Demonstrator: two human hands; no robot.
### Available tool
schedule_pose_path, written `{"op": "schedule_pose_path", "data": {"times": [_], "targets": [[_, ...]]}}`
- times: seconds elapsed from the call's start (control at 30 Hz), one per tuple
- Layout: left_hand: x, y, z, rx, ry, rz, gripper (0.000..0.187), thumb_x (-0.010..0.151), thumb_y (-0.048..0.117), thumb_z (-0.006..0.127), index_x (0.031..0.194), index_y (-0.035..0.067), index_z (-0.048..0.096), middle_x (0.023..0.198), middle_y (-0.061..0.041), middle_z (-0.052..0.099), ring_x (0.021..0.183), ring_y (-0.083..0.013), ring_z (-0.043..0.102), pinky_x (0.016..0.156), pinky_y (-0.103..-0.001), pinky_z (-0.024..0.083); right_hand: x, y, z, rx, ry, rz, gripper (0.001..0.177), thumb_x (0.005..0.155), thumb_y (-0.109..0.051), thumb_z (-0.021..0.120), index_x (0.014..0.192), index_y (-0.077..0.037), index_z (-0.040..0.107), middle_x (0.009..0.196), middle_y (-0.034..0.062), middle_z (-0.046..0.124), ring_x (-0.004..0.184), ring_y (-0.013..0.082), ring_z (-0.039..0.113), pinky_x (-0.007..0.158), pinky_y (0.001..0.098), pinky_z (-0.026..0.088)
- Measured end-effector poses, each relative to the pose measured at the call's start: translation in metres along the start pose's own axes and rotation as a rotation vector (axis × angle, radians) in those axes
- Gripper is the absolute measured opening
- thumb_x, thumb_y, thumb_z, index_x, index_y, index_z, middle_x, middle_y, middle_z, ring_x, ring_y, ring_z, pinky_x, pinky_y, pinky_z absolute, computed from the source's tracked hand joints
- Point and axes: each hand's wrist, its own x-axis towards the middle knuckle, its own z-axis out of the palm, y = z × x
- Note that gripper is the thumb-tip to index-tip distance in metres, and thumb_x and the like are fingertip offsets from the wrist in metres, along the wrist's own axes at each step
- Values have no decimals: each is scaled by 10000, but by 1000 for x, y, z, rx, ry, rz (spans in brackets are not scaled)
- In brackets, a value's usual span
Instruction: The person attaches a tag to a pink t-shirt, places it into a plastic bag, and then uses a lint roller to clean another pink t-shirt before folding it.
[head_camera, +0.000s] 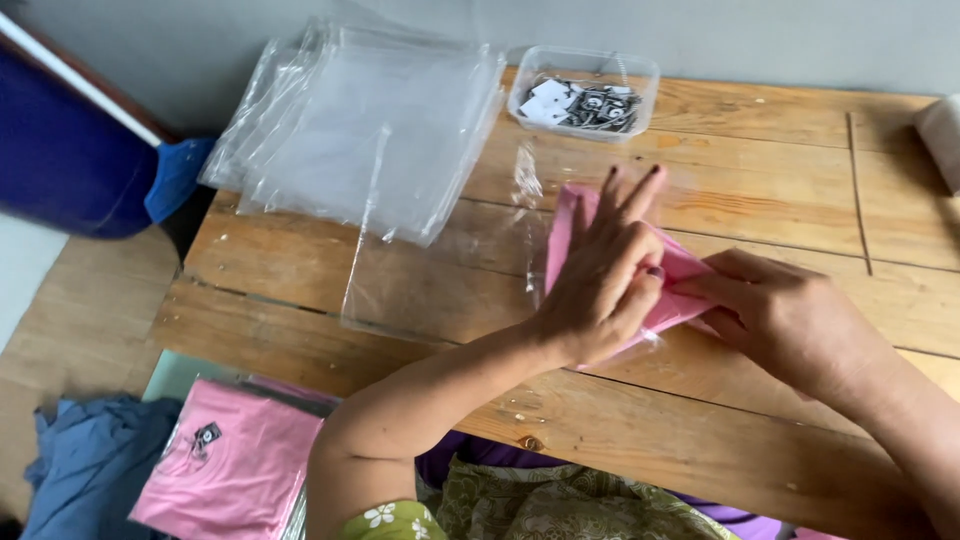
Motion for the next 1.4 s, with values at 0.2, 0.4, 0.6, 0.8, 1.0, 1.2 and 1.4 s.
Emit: {"op": "schedule_pose_path", "data": {"times": [0.2, 0.4, 0.6, 0.8, 1.0, 1.2, 1.4], "targets": [[-5, 8, 5, 4, -104, -25, 28, 1036, 91, 432, 1020, 85, 454, 1727, -120, 112, 1685, -437, 59, 1402, -718, -67, 6, 5, 1, 183, -87, 187, 524, 785, -211, 808, 1304, -236, 734, 1078, -39, 780, 731, 166, 742, 630, 340, 585], [-11, 26, 12, -1, -140, 10, 56, 1011, 82, 491, 994, 82, 438, 1716, -141, 146, 1687, -388, 21, 1432, -706, -80, 16, -7, 4, 326, -93, 207, 263, 834, -79, 747, 1096, -89, 762, 979, 59, 751, 754, 191, 721, 621, 340, 608], [-10, 35, 9, -17, -153, 20, 89, 984, 95, 500, 1006, 98, 413, 1740, -119, 150, 1711, -449, 107, 1414, -802, 84, 27, 11, 5, 463, -332, 178, 384, 838, -153, 723, 1218, -124, 676, 1164, 63, 718, 891, 221, 781, 684, 371, 710], [0, 22, 2, -112, -121, -92, 65, 1046, 49, 418, 1001, 70, 460, 1727, -99, 152, 1686, -372, 28, 1380, -776, -57, 34, 40, -1, 603, -543, 180, 514, 841, -226, 699, 1339, -159, 592, 1348, 66, 688, 1027, 251, 843, 746, 402, 813], [-1, 5, 4, -219, -148, -146, 87, 1037, 38, 382, 1049, 64, 465, 1728, -113, 106, 1661, -375, 23, 1312, -768, -76, 41, 56, -3, 648, -165, 463, 474, 912, 48, 646, 1376, -45, 610, 1239, 139, 728, 1007, 232, 741, 852, 343, 641], [-1, 3, 2, -239, -208, -193, 85, 1006, 26, 379, 1014, 84, 441, 1706, -153, 140, 1640, -388, 30, 1307, -689, -95, 36, 85, 31, 885, -265, 766, 618, 801, -76, 778, 1385, -8, 589, 1135, 150, 722, 985, 236, 671, 828, 339, 559], [2, 9, -1, -135, -217, -165, 53, 1031, 48, 424, 1020, 72, 470, 1710, -158, 151, 1651, -424, 52, 1338, -712, -73, 23, 70, 36, 952, -267, 292, 187, 893, -33, 697, 1079, -60, 690, 1039, 68, 757, 901, 181, 765, 784, 315, 645]]}}
